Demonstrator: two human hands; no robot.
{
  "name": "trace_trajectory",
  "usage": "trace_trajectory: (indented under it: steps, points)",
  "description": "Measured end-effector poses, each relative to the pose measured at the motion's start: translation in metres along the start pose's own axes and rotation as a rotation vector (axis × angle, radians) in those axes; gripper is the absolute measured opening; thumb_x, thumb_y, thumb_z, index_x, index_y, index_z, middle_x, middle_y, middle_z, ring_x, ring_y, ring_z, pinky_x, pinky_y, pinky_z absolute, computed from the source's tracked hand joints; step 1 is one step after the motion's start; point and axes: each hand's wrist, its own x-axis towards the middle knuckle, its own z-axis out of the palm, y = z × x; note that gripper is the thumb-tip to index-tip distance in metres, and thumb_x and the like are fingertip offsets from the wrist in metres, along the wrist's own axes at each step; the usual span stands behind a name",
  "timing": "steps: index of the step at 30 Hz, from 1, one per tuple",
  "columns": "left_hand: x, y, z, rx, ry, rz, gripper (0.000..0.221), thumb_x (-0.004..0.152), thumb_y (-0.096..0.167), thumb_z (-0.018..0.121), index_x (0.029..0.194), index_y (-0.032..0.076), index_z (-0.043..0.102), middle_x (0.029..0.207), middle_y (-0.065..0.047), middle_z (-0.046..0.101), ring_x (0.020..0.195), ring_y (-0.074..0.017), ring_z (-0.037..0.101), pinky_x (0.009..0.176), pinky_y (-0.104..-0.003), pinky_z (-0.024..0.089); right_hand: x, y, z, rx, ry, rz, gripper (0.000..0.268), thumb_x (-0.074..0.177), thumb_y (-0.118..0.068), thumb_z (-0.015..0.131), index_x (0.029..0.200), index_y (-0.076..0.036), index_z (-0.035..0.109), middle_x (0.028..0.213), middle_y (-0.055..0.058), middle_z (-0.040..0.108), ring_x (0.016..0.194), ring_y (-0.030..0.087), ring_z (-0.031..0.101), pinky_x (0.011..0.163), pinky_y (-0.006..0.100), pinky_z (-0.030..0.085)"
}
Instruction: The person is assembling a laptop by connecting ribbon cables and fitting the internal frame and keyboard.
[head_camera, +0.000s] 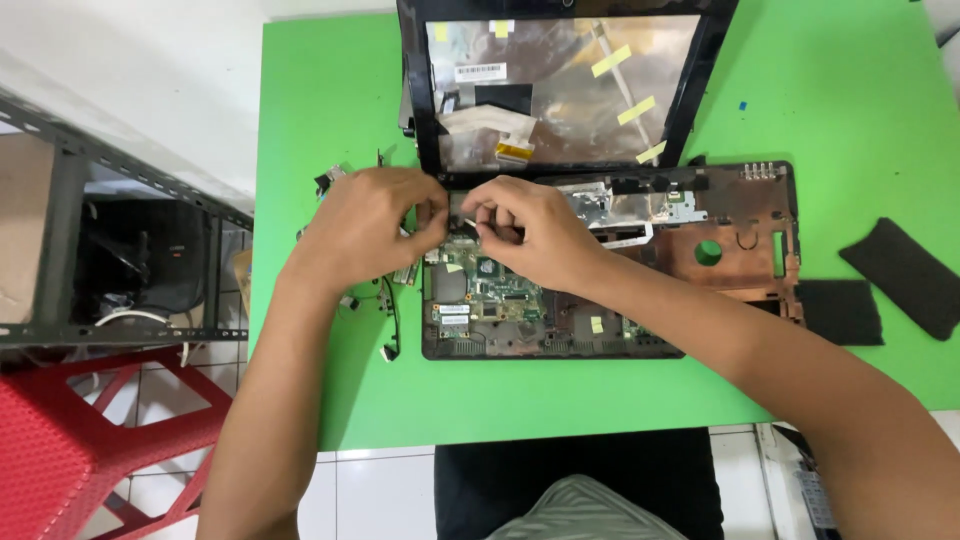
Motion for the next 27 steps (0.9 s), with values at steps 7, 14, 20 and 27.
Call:
trace_trajectory:
  steps: [7,14,20,27]
  points:
    - [0.002,-0.01,-0.009,0.014,-0.005,0.053,0.024,0.078,0.012,0.084,0.098,0.007,0.072,0.096,-0.009,0.07,0.083,-0.0336,0.068,0.066,-0.043,0.055,0.005,0.002,-0.003,0.142,0.005,0.122,0.02,0.096,0.003,0.063,0.112,-0.008,0.067,0.063,0.003,0.059,0.05,0.006,0.05,0.051,0.022,0.044]
    - [0.005,-0.014,-0.004,-0.148,-0.006,0.077,0.01,0.087,0.005,0.079,0.095,0.009,0.075,0.095,-0.005,0.073,0.084,-0.0299,0.068,0.073,-0.039,0.056,0.009,-0.013,-0.007,0.228,0.005,0.199,0.017,0.095,0.002,0.065,0.11,-0.007,0.066,0.066,0.006,0.066,0.05,0.009,0.052,0.051,0.022,0.045]
    - [0.006,-0.015,-0.011,-0.206,-0.036,0.044,0.013,0.087,0.003,0.077,0.099,0.008,0.077,0.095,-0.009,0.076,0.088,-0.0313,0.07,0.08,-0.041,0.057,0.007,-0.012,-0.008,0.251,0.054,0.22,0.018,0.099,0.001,0.056,0.109,-0.004,0.071,0.08,0.012,0.075,0.054,0.008,0.058,0.052,0.022,0.047]
    - [0.006,-0.002,-0.002,-0.131,-0.05,0.129,0.014,0.082,0.003,0.071,0.095,0.006,0.074,0.097,-0.009,0.073,0.09,-0.0327,0.066,0.079,-0.043,0.056,0.012,-0.016,-0.028,0.346,0.084,0.232,0.023,0.096,0.009,0.049,0.107,0.003,0.069,0.084,0.015,0.07,0.057,0.013,0.061,0.059,0.027,0.051]
